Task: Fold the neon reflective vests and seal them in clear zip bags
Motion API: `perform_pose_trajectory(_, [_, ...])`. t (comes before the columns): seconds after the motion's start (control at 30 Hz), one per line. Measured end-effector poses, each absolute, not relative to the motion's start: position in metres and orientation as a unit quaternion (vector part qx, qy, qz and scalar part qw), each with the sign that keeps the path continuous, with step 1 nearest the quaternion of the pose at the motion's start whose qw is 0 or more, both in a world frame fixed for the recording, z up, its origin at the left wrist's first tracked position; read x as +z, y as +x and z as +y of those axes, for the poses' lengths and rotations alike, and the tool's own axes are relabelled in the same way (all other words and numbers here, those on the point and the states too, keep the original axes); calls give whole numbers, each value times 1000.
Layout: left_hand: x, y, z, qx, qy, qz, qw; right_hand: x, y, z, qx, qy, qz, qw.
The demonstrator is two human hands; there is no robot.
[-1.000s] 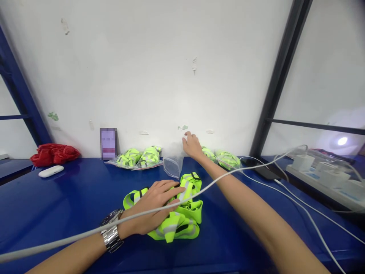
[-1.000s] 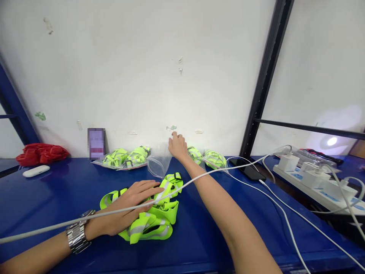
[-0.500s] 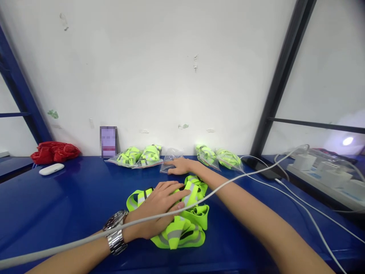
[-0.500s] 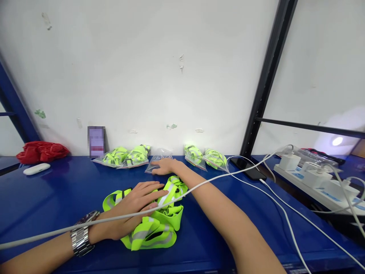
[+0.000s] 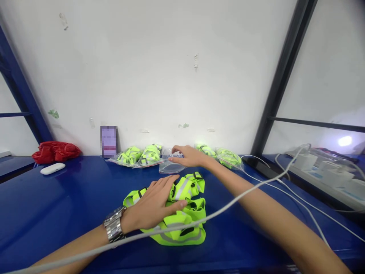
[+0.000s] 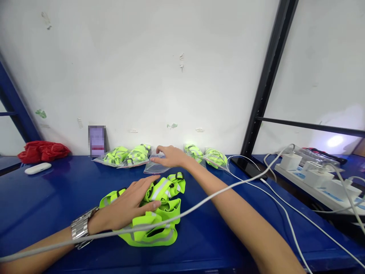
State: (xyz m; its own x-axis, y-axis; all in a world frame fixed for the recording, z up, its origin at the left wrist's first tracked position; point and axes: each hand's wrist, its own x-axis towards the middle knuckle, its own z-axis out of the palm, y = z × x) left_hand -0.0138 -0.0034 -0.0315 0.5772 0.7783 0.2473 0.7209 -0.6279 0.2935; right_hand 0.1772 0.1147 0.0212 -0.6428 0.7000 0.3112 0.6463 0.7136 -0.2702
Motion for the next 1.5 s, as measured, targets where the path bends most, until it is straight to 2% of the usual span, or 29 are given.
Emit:
perform_pose_trajectory(0.1, [-31,-18,6,194,873,427,133,30,199,85,109,-330,-915,206])
perform_pose_trajectory(0.27, [-22,-20,13,222,865,429,135,15,216,42,180,-253,-946,91])
perform_pose_trajectory(0.47, [3,-17,8,304,860,409,0,-5,216,28,251,-309,-900,176])
perform_pose_trajectory(0.63, [35,-24,15,302,891,334,-68,14,231,33,308,-273,-874,259])
perform_pose_trajectory(0.77, [66,-26,25,329,889,299,-109,57,245,45,230,-318,-846,360])
perform_pose_trajectory(0.83, [83,-20,30,351,878,293,-141,84,247,56,107,-356,-831,414])
perform_pose_trajectory(0.97, [104,-4,47,380,847,313,-202,126,238,87,-59,-400,-753,519])
perform_pose_trajectory(1.0, [104,-1,52,387,840,316,-212,130,235,95,-143,-425,-742,498])
perform_pose_trajectory(1.07, [96,1,65,399,829,318,-227,126,230,112,-182,-445,-732,483])
perform_pose_trajectory(1.23, [41,-11,86,360,843,322,-238,69,227,126,-193,-477,-770,378])
perform_pose_trajectory(1.3, [18,-14,85,317,863,310,-242,45,225,116,-180,-474,-807,302])
perform_pose_trajectory(1.5, [-9,-3,70,252,883,277,-283,11,205,69,-182,-306,-896,266])
